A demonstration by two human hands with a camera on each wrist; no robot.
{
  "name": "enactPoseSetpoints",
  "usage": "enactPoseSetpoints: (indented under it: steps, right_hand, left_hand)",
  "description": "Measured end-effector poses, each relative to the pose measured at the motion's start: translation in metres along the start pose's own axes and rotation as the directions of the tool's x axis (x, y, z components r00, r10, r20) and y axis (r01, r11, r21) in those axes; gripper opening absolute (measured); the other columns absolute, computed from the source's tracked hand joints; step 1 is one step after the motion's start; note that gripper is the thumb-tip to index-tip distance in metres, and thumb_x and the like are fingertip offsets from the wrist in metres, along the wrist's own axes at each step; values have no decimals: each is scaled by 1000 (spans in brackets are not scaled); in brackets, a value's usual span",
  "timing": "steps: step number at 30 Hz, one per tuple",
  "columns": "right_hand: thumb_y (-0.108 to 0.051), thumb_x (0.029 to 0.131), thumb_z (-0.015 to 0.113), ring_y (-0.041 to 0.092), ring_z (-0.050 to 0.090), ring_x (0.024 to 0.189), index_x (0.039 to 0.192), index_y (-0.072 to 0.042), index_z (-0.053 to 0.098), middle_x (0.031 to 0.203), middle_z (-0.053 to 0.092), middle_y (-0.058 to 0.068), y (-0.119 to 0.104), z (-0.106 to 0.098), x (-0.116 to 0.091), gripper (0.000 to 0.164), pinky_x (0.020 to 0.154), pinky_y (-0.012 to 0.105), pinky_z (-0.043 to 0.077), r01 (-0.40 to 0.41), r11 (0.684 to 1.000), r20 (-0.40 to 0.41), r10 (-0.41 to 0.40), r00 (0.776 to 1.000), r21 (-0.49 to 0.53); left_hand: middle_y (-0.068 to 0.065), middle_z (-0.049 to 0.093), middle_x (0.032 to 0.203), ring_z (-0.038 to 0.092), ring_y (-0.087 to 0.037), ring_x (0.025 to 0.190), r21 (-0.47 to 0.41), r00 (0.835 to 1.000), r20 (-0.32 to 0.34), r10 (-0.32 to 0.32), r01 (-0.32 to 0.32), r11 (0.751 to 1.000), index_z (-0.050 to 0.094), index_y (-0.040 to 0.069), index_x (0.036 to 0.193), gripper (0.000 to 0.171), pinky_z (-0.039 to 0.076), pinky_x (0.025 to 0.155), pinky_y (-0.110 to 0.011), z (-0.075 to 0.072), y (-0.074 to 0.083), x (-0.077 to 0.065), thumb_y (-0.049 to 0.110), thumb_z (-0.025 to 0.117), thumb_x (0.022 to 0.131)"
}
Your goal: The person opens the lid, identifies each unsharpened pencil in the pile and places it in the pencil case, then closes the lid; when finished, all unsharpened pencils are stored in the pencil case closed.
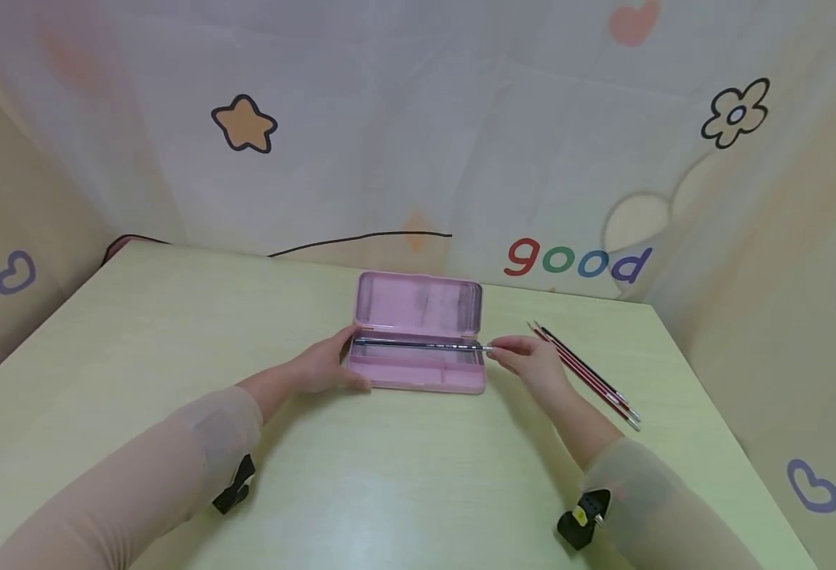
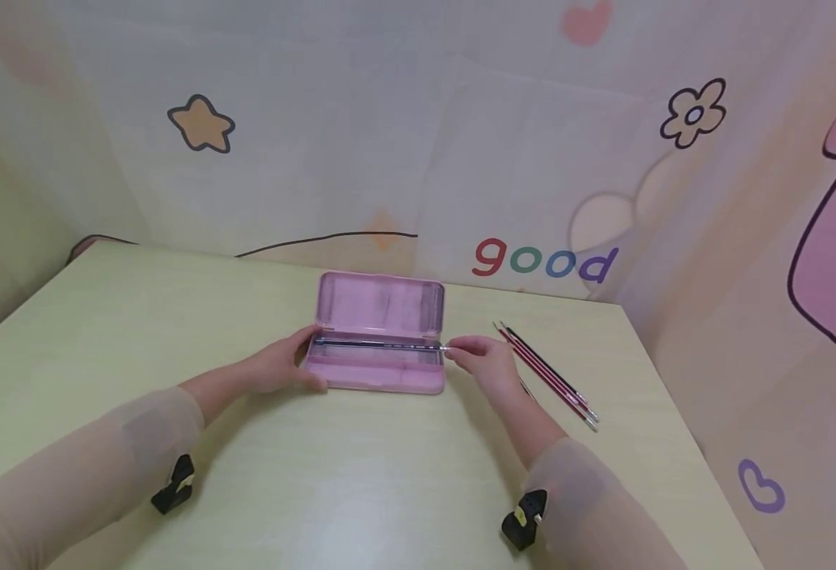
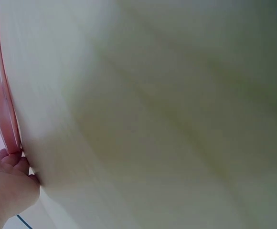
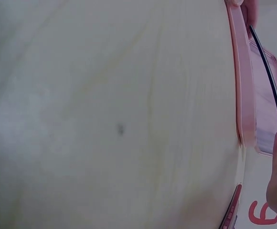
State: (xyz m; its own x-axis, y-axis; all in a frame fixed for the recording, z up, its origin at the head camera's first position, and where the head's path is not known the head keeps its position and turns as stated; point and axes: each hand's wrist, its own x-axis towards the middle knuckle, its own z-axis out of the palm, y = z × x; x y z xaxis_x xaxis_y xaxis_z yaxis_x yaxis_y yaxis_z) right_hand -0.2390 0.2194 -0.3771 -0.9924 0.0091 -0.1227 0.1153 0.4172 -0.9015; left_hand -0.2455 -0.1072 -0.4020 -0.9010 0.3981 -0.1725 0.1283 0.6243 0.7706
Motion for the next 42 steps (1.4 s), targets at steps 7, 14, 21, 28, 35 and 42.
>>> enactPoseSetpoints:
  steps: [7,14,21,28,35,42]
  right_hand:
    - [-14,90,62,22,60,104,115,0,63,114,63,13,-3,5,2,28,94,33,46,-19,1000,10,19,1000,23]
    - [-13,89,63,22,58,103,114,0,64,114,62,13,-3,13,6,27,93,33,47,-14,999,19,13,1000,34]
    - [-11,90,62,20,61,99,112,1,64,110,63,13,-6,19,6,25,90,32,49,-3,1000,17,3,1000,29]
    - [-7,90,61,22,60,99,112,3,64,112,62,15,-6,21,8,24,89,32,49,-25,999,21,24,999,34]
    - [-5,88,63,20,62,95,107,3,66,106,65,14,-6,22,6,20,84,29,52,0,999,28,-2,1000,44]
    - [-4,90,60,20,60,97,110,3,65,110,64,15,-2,22,9,22,85,29,51,2,1000,29,-3,1000,30]
  left_hand:
    - [-21,20,151,18,-33,138,15,1000,-12,24,-23,1000,10,2,148,105,16,112,-44,-1,2,-1,32,79,74]
    - [-19,21,151,19,-32,138,15,1000,-14,13,-13,1000,11,3,149,105,16,112,-44,0,-1,-1,31,79,74]
    - [-20,22,151,19,-33,138,3,1000,-13,22,-21,1000,11,2,148,105,16,112,-45,0,2,-2,31,79,74]
    - [-19,22,151,20,-33,138,9,1000,-12,17,-17,1000,11,4,149,105,16,112,-45,0,2,-2,31,79,74]
    - [-20,22,150,20,-33,137,7,1000,-13,13,-13,1000,11,3,149,104,16,112,-45,-1,2,-1,29,79,75]
    - [-19,21,151,19,-31,138,-1,1000,-6,13,-13,1000,11,3,149,107,17,112,-44,0,-1,1,34,80,73]
